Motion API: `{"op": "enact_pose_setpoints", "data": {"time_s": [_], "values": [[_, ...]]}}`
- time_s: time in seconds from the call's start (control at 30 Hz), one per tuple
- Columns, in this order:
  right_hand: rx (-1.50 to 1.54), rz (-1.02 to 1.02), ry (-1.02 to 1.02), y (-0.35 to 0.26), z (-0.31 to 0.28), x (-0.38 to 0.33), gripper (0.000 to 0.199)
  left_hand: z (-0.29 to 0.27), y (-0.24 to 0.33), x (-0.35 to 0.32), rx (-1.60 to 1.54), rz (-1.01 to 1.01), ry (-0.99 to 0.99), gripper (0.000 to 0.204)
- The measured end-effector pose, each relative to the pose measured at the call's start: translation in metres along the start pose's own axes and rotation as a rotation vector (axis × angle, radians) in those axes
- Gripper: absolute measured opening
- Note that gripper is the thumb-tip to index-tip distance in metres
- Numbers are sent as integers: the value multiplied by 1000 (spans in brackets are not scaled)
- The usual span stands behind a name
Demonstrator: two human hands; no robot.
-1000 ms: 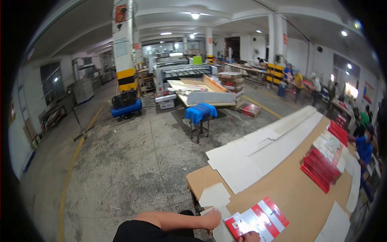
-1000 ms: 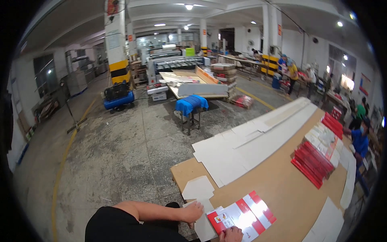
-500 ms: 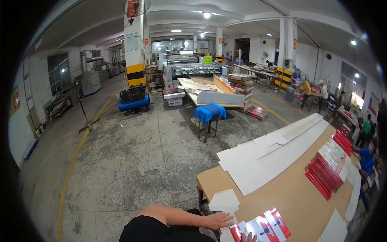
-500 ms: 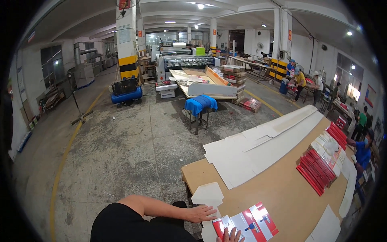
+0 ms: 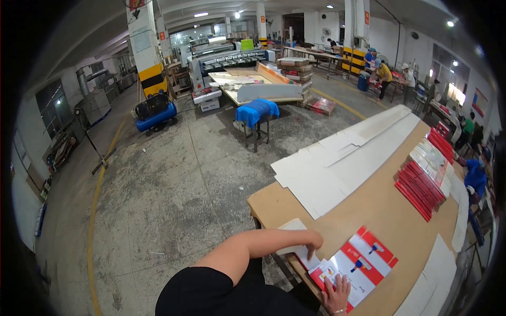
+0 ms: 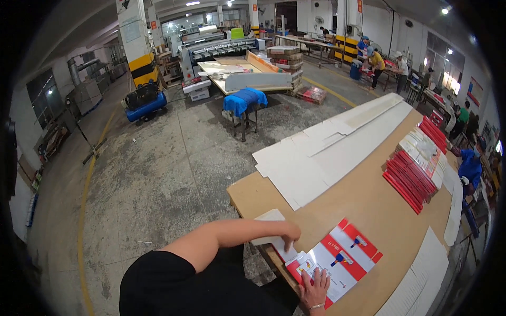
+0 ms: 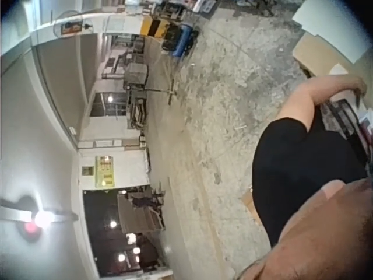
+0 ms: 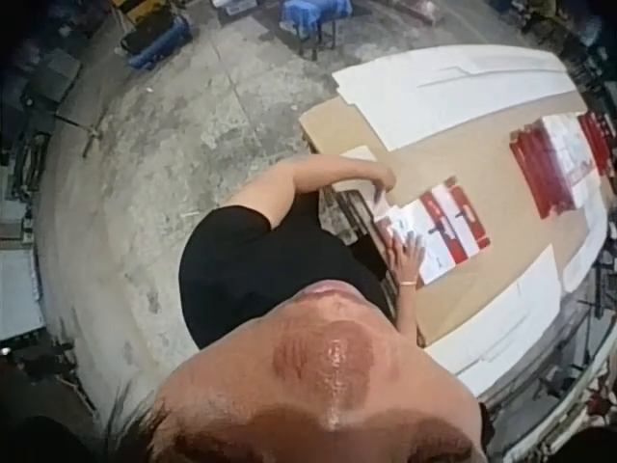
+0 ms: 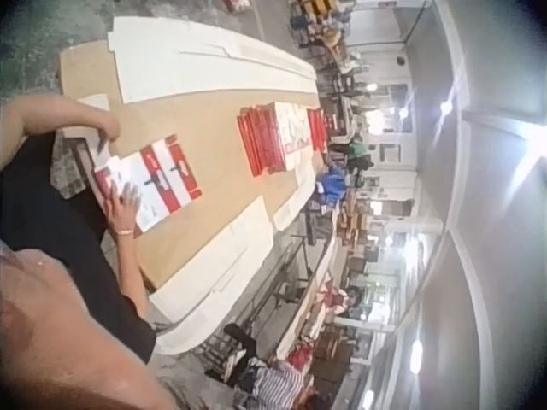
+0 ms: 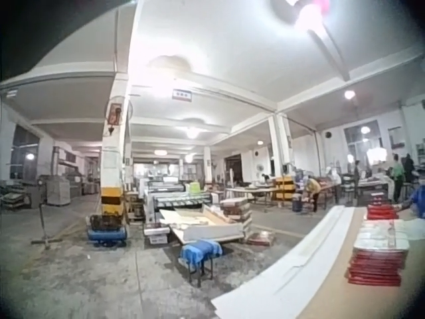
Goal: The recorder is folding and stacking small product boxes in a factory setting.
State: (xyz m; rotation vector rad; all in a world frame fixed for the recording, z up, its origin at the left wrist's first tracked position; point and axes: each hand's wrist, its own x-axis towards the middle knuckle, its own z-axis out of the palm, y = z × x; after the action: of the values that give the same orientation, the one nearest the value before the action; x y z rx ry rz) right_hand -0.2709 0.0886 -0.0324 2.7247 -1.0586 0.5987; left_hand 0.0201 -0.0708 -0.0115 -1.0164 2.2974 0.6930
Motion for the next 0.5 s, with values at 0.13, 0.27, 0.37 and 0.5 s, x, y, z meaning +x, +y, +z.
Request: {"op": "enact_pose_setpoints", "data": {"time_s": [0.13, 0.27, 0.37, 0.5], "values": [[142, 235, -118, -16, -20, 15, 46, 21, 27, -31, -71, -80, 494, 43], [292, 467, -274, -18, -21, 18, 53, 79, 52, -90, 193, 108, 678, 30], [290, 391, -162, -7, -2, 1, 60, 95, 23, -116, 377, 293, 1051, 32], [371, 290, -192, 2, 6, 1, 66, 86, -68, -113, -120, 235, 344, 69]]}}
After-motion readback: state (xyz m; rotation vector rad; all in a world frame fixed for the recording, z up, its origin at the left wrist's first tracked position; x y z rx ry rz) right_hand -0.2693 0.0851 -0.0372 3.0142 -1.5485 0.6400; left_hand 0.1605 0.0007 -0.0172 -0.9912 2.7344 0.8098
